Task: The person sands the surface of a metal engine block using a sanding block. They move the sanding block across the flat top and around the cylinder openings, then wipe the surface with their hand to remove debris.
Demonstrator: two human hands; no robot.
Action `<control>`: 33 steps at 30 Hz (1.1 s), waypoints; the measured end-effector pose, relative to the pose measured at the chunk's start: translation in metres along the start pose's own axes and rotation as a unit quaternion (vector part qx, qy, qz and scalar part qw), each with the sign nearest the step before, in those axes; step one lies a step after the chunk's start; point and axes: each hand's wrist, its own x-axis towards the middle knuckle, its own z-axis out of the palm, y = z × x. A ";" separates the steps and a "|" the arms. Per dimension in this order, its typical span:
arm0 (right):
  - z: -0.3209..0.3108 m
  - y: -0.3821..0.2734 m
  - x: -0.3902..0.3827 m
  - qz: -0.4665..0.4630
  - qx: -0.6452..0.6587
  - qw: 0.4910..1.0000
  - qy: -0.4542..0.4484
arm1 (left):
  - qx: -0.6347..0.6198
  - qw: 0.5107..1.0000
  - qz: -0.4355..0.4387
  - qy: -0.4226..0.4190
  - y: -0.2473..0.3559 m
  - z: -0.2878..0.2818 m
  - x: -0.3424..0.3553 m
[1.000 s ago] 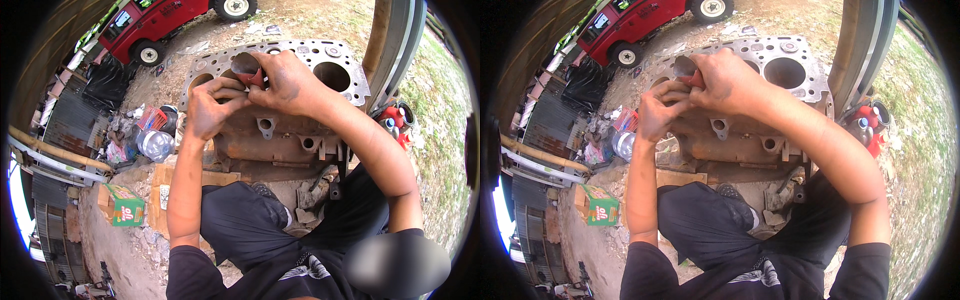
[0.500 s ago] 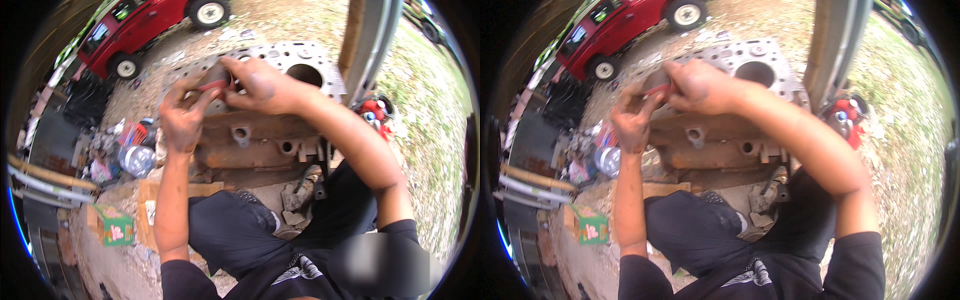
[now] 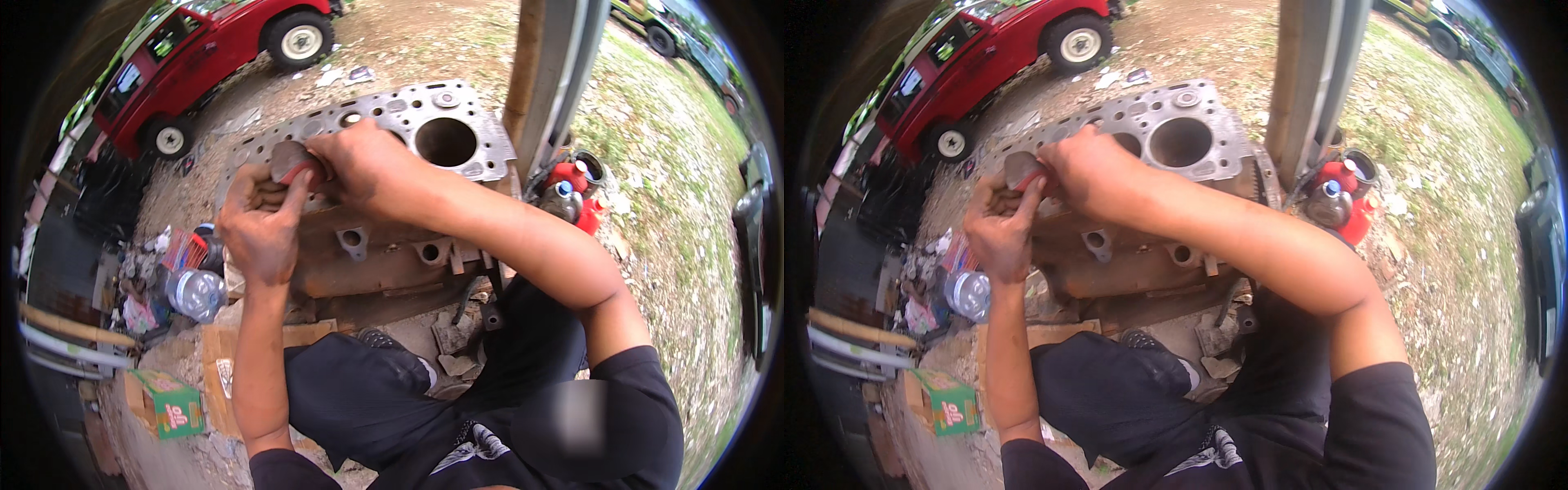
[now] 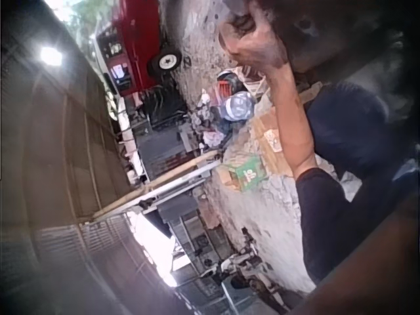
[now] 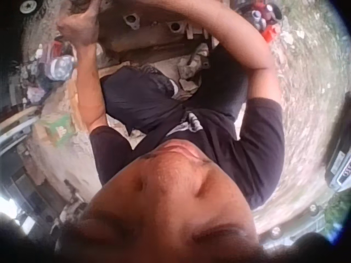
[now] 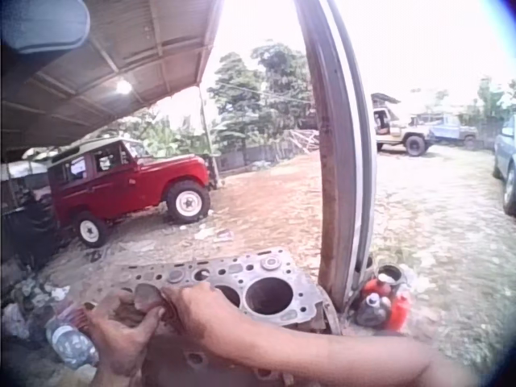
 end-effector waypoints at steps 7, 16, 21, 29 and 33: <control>-0.019 0.026 0.019 -0.136 0.042 0.987 -0.073 | -0.068 0.992 -0.033 -0.100 0.008 -0.015 0.010; -0.015 0.032 0.024 -0.122 0.127 0.983 -0.053 | -0.207 0.958 -0.021 -0.200 -0.013 -0.024 0.020; -0.021 0.010 0.010 -0.020 0.093 0.995 -0.029 | -0.185 0.963 -0.029 -0.195 -0.014 -0.023 0.021; 0.009 -0.014 -0.005 0.003 0.000 0.997 0.073 | -0.147 0.973 -0.021 -0.176 -0.004 -0.021 0.020; 0.002 -0.022 -0.003 0.003 -0.044 0.999 0.027 | -0.168 0.962 -0.078 -0.201 -0.001 -0.029 0.019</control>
